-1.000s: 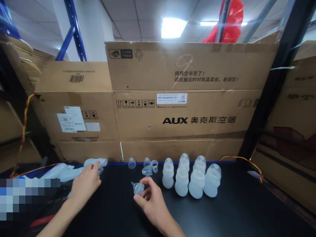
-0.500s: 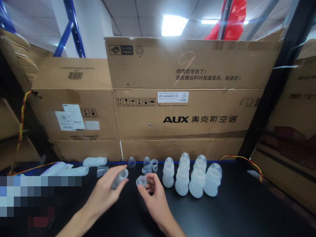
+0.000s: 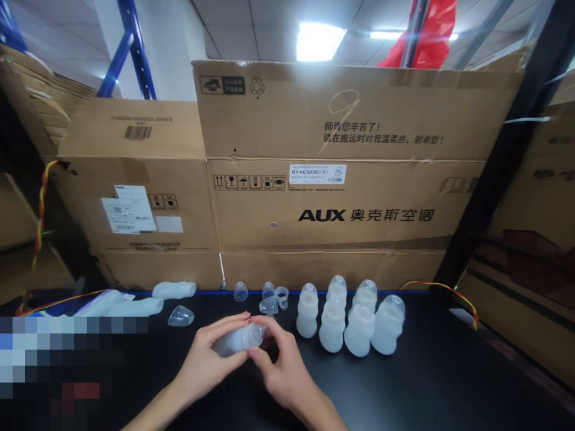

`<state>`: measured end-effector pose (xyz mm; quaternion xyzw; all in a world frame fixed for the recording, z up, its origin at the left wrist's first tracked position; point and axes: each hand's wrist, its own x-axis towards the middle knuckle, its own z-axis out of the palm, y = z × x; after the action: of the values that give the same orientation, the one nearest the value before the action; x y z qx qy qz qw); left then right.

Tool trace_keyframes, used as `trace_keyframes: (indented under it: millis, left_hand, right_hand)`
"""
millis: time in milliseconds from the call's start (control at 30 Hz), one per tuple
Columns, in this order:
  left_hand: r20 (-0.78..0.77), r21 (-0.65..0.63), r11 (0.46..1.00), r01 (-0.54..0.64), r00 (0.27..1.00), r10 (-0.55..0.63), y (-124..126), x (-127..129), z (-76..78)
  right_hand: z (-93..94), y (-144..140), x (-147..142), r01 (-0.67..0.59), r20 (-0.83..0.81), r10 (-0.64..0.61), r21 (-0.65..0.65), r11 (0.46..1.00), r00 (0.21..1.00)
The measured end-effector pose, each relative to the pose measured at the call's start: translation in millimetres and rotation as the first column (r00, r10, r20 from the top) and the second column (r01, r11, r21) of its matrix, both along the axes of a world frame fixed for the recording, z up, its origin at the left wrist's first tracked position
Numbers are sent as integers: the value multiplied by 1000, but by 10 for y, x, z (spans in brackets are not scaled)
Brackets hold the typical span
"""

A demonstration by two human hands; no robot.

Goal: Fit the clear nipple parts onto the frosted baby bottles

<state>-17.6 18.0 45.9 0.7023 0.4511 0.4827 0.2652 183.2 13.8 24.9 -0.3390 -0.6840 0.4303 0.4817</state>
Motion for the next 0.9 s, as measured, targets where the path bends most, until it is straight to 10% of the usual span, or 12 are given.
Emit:
trace_keyframes:
  millis: [267,633,900]
  left_hand:
    - [411,-201,955,218,904,-120,29,-11,27]
    - [338,-232,953,195,935,-110,61,-25,10]
    - [323,-230,937,262,929,-180,4,-23,76]
  right_hand:
    - [157,-39,68,-1,79,-8,112,994,997]
    - [324,-52,117,-140,242,65,306,942,968]
    - [302,-71,127,94,279,-135,157,983,951]
